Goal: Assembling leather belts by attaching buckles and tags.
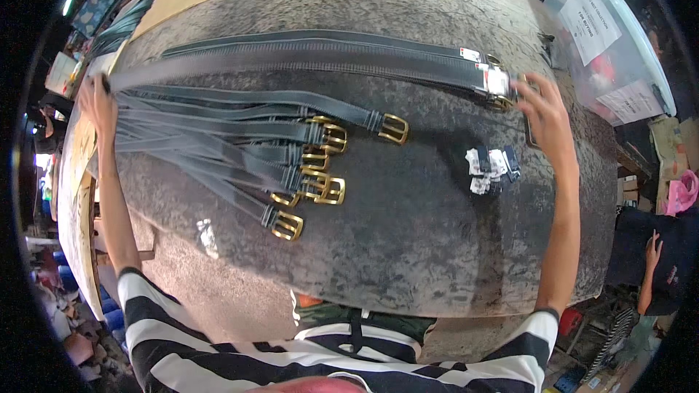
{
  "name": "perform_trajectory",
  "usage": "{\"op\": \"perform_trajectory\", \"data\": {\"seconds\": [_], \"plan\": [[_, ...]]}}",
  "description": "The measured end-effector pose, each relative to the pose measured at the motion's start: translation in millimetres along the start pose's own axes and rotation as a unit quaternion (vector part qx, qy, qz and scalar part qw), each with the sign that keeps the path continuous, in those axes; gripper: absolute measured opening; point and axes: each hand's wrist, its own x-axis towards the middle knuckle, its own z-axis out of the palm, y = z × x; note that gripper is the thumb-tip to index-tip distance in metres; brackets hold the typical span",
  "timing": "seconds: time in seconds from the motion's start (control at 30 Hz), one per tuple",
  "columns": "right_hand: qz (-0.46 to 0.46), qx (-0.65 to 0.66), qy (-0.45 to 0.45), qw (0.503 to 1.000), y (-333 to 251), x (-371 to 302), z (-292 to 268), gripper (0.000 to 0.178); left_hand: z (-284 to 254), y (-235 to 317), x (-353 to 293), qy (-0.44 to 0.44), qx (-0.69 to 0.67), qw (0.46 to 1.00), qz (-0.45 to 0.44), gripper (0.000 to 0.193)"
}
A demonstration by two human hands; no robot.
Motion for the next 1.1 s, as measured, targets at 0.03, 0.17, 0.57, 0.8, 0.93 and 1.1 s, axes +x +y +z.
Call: {"op": "perform_trajectory", "data": {"seconds": [0.03, 0.17, 0.57, 0.8, 0.93, 1.1], "plan": [[0.014, -0.006, -0.011, 1.0, 20.4, 17.8, 8.2, 0.041, 33.7, 23.0, 19.0, -0.028, -0.012, 1.0, 0.006, 0.049], [0.063, 0.024, -0.056, 0.996, 82.0, 69.6, 48.6, 0.039, 133.9, 102.8, 56.3, -0.124, -0.016, 0.992, 0.0, 0.056], [0.164, 0.202, -0.197, 0.945, 151.7, 70.5, 110.6, 0.031, 360.9, 133.3, 6.5, -0.354, -0.22, 0.907, 0.063, 0.064], [0.227, 0.228, -0.197, 0.926, 160.8, 76.0, 123.8, 0.027, 294.0, 229.5, 20.3, -0.345, -0.335, 0.873, 0.08, 0.037], [0.241, 0.28, -0.206, 0.906, 156.0, 84.8, 117.4, 0.036, 181.5, 323.6, 51.8, -0.342, -0.488, 0.797, 0.095, 0.045], [0.179, 0.206, -0.199, 0.941, 164.9, 94.0, 143.1, 0.045, 129.5, 367.3, 47.2, -0.289, -0.468, 0.824, 0.141, 0.041]]}}
